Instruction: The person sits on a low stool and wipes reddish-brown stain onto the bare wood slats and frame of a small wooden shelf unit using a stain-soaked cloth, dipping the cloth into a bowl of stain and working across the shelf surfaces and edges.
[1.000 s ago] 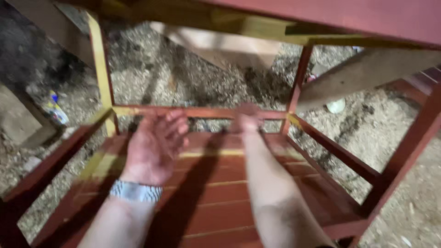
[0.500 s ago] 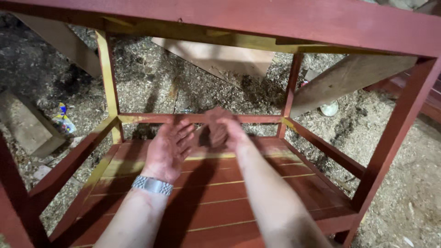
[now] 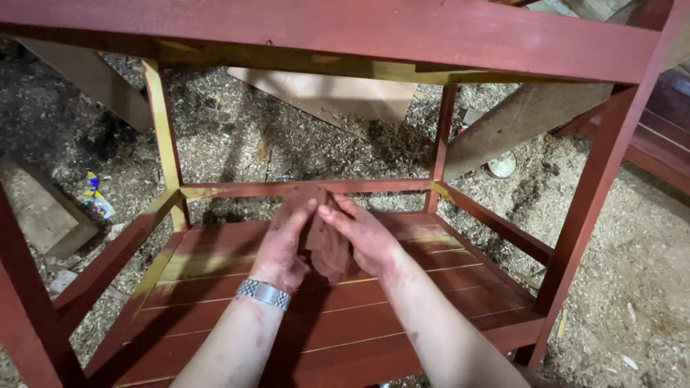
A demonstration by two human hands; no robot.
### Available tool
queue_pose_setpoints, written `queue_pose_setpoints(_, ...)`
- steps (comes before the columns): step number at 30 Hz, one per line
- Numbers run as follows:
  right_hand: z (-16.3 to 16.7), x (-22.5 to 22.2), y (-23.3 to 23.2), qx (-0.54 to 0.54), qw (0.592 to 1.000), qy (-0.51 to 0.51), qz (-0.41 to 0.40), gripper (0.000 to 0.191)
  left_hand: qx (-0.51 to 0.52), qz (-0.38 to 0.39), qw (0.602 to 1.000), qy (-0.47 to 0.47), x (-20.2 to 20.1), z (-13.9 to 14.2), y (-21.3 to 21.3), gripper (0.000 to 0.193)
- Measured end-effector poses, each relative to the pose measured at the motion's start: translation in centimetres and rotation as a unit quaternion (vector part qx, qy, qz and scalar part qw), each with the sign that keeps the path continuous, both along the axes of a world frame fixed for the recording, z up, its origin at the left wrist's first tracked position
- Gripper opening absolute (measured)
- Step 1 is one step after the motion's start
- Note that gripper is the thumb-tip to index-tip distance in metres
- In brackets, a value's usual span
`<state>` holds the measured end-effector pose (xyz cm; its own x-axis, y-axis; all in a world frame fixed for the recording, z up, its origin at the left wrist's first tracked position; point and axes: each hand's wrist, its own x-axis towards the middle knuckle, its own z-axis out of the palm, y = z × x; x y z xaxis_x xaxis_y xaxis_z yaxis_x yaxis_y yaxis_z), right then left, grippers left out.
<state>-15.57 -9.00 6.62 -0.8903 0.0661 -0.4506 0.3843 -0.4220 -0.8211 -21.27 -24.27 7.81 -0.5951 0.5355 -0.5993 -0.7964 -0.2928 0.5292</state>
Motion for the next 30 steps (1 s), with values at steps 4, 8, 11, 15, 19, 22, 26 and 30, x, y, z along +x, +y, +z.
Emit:
queue_pose_setpoints(4, 0.0, 0.6, -2.0, -0.019, 0.99, 0.12, -0.068, 0.084, 0.03, 0.045, 0.996, 0.069, 0.2, -0.9, 0.2, 0.052)
queue_pose_setpoints(8, 0.8, 0.9, -2.7, -0.075, 0.986, 0.101, -0.112, 0.086, -0.01, -0.03, 0.969, 0.244, 0.6, -2.8, 0.5, 0.055)
queue_pose_setpoints(11, 2.6, 0.5, -0.9, 0.106, 0.993, 0.018, -0.041, 0.088, -0.489, -0.234, 0.709, 0.45, 0.3, -4.0, 0.0, 0.055)
queue_pose_setpoints(15, 4.9, -0.5, 6.4, 0.676, 0.663, -0.184, 0.263, 0.081, -0.304, -0.205, 0.877, 0.311, 0.4, -4.2, -0.3, 0.071)
queue_pose_setpoints(19, 3.1, 2.2, 13.6, 0.749, 0.524, -0.349, 0.209, 0.053, -0.349, -0.215, 0.821, 0.397, 0.9, -3.3, 0.7, 0.068)
queue_pose_setpoints(22, 0.2, 5.4, 17.3, 0.782, 0.428, -0.383, 0.241, 0.046, -0.328, -0.217, 0.811, 0.433, 1.9, -2.5, 1.2, 0.063)
queue_pose_setpoints(26, -4.2, 7.4, 20.0, 0.809, 0.241, -0.299, 0.445, 0.048, -0.336, -0.236, 0.782, 0.469, 3.1, -2.1, 0.7, 0.058)
queue_pose_setpoints(30, -7.7, 6.5, 22.5, 0.813, 0.262, -0.27, 0.445, 0.051, -0.353, -0.232, 0.766, 0.485, 3.1, -1.7, 0.0, 0.06)
